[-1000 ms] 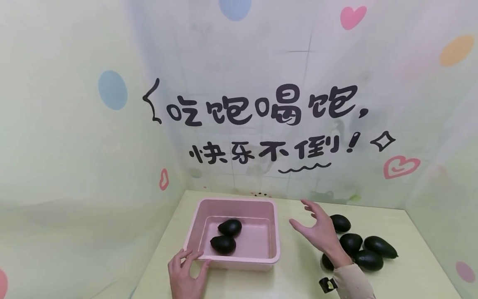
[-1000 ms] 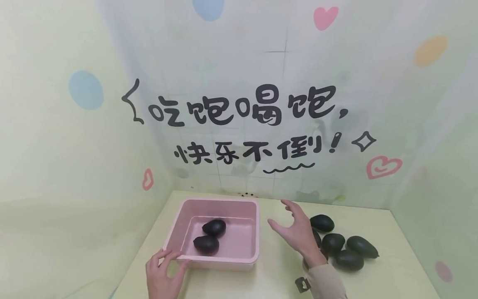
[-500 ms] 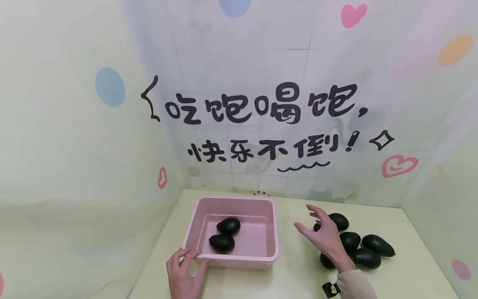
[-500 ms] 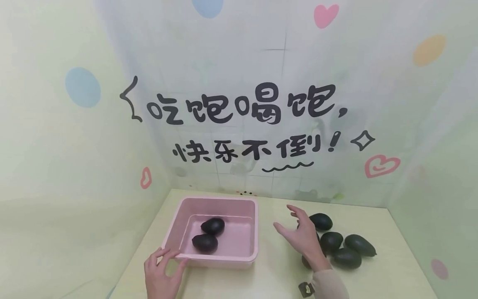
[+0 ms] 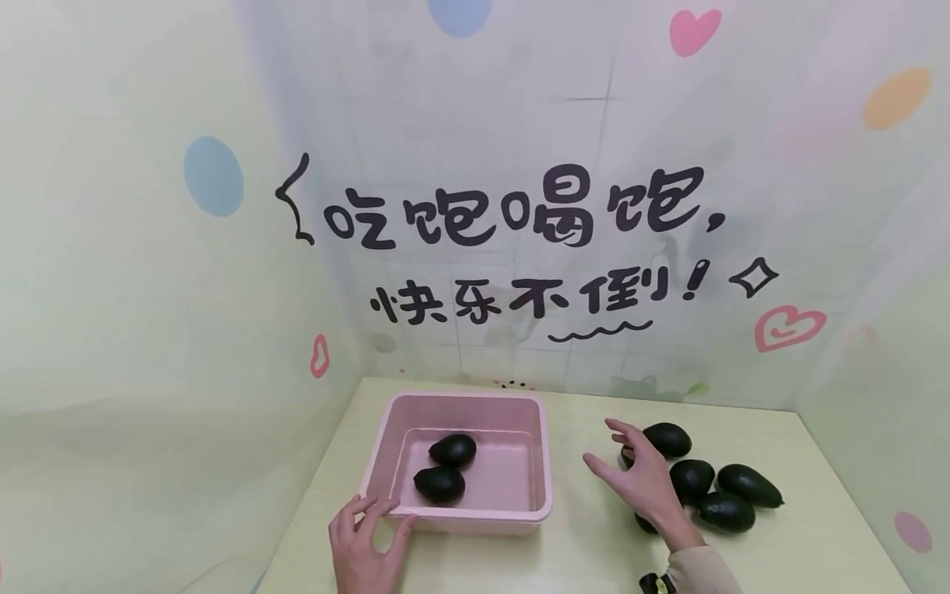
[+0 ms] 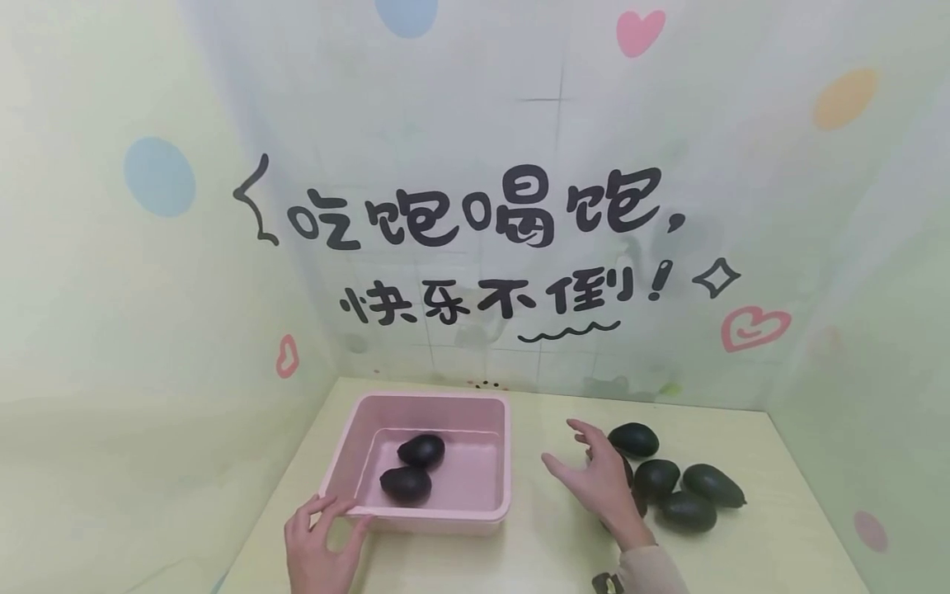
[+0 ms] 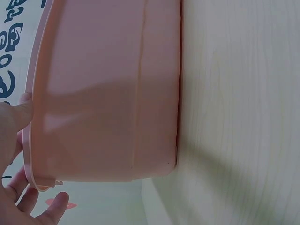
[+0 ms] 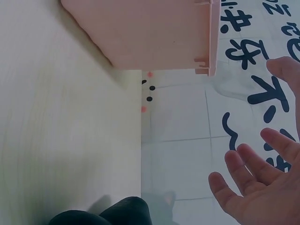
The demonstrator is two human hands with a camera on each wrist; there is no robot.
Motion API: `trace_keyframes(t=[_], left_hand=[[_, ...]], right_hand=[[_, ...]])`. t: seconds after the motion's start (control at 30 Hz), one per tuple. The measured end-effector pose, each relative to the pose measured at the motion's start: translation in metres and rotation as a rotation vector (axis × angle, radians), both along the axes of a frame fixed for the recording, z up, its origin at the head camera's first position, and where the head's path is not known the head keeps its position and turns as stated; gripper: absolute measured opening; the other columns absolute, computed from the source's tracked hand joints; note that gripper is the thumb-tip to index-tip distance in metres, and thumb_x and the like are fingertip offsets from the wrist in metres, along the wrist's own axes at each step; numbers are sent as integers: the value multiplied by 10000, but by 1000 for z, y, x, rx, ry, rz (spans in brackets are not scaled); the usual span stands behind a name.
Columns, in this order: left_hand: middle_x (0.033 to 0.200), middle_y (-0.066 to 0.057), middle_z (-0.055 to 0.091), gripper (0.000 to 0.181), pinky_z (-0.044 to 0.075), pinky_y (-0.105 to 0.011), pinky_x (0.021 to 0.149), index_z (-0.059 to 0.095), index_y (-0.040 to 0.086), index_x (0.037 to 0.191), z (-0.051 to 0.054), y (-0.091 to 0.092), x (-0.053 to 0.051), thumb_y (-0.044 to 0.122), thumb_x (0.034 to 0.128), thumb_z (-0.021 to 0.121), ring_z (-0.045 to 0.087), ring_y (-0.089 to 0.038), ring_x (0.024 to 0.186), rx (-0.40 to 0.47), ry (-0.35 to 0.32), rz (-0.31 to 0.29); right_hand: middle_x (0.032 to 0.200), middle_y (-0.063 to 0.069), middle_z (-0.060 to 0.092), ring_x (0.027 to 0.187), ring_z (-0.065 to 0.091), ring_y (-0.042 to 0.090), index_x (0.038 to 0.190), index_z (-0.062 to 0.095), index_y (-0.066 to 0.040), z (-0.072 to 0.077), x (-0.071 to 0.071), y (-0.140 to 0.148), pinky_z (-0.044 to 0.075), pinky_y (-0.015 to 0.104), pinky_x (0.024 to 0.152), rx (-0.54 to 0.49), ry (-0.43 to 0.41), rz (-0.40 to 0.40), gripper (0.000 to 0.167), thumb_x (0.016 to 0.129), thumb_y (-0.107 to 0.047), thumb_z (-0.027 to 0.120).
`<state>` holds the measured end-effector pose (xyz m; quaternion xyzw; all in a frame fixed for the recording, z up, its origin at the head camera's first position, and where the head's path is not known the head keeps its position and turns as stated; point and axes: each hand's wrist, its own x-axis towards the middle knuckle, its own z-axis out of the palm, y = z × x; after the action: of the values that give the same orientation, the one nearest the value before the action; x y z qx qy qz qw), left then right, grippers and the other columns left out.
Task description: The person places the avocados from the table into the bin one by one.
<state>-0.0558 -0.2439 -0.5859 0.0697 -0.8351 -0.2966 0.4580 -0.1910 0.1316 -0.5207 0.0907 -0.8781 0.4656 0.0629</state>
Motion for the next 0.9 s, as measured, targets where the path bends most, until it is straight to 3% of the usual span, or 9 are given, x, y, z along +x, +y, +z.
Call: trace_keyframes(t=[0.23, 0.53, 0.9], left_hand=[[1107, -184, 662, 380, 407, -389, 892, 808, 119, 950, -1, 0, 0, 128, 606, 969, 538, -459, 1156, 7, -2, -9], [1113, -239, 640, 365, 397, -418, 922, 795, 63, 945, -2, 0, -1, 134, 624, 952, 515, -488, 1175, 13, -2, -2], [1110, -234, 642, 377, 397, -414, 918, 798, 57, 949, -3, 0, -1, 135, 613, 952, 519, -486, 1171, 11, 8, -4]], right_hand=[[1501, 155, 625, 1351, 618, 379, 1471, 591, -78, -5, 3, 3, 502, 594, 1125, 22, 5, -13, 706, 894, -378, 866], [1481, 160, 637, 1328, 636, 379, 1459, 603, -76, -13, 5, 8, 528, 577, 1099, 45, 4, -8, 693, 895, -380, 866], [1416, 172, 674, 1253, 673, 380, 1382, 654, -45, -22, 9, 14, 549, 596, 1035, 68, 70, -30, 621, 864, -293, 887]])
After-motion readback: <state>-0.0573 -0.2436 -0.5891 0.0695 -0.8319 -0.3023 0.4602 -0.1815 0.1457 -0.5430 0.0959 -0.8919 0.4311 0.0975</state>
